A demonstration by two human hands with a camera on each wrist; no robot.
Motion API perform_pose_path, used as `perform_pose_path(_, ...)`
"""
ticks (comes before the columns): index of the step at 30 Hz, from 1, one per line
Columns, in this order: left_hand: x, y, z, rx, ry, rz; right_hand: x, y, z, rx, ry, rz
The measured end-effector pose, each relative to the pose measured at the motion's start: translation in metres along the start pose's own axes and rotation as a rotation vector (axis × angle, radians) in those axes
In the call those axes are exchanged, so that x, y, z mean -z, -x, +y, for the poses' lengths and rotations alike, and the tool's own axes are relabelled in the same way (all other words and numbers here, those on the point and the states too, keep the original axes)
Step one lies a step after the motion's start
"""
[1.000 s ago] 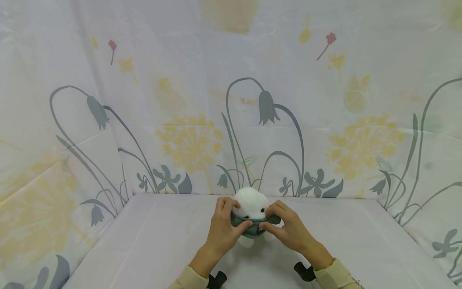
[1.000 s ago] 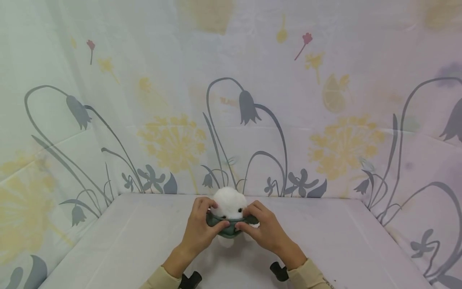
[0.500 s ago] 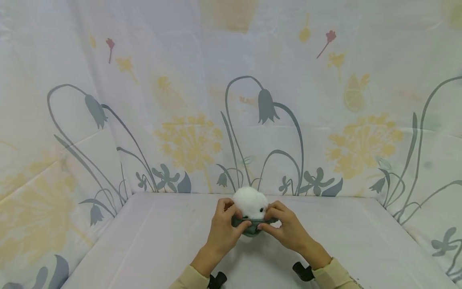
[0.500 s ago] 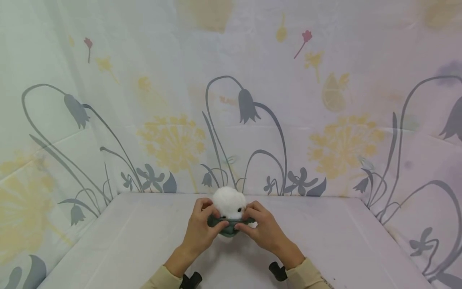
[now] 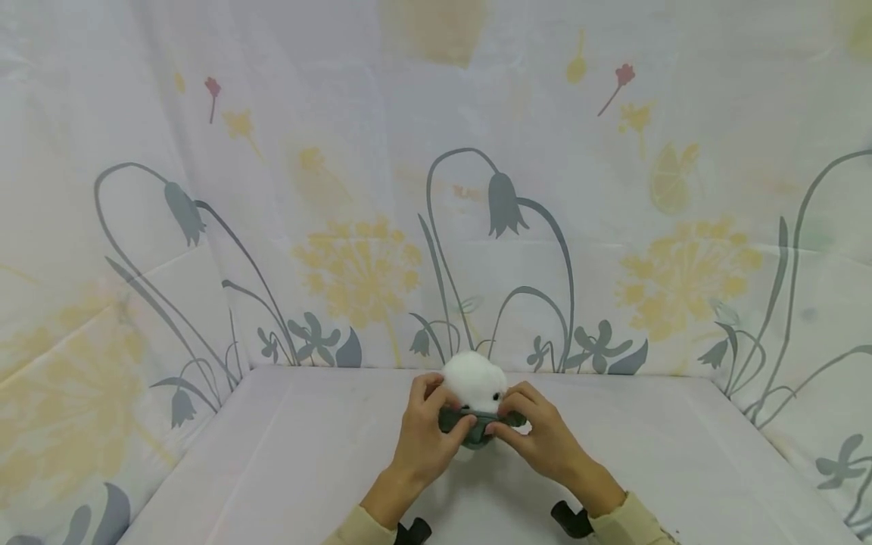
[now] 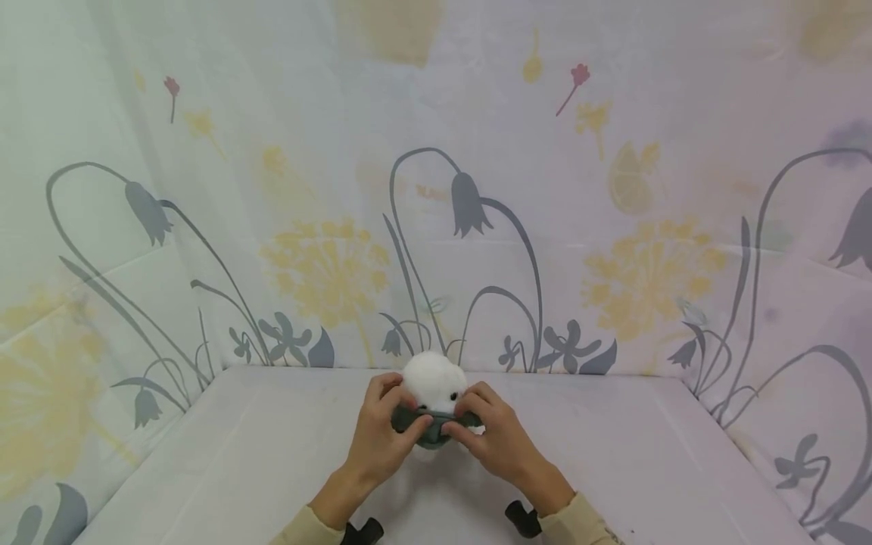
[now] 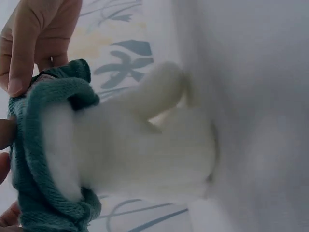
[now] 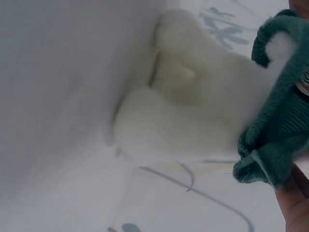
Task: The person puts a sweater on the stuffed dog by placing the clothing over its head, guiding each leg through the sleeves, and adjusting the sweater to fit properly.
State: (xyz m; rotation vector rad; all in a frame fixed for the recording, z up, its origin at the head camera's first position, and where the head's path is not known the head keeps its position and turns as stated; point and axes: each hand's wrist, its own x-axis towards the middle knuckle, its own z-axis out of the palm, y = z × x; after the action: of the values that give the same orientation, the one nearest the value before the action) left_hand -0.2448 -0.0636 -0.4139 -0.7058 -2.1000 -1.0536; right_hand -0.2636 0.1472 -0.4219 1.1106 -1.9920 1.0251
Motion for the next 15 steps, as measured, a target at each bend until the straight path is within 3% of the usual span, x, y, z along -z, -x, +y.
perform_pose_path(5,0.013,-0.008,0.013,0.01,0.066,0.015,0.007,-0.016,-0.026,0.05,0.002,0.125)
perform_pose_path(10,0.015,-0.01,0.015,0.049,0.059,-0.021,0.014,-0.03,-0.048,0.05,-0.014,0.11)
perform_pose_path(15,0.008,-0.008,0.012,0.025,0.02,0.005,0.012,-0.031,-0.049,0.068,0.011,0.137)
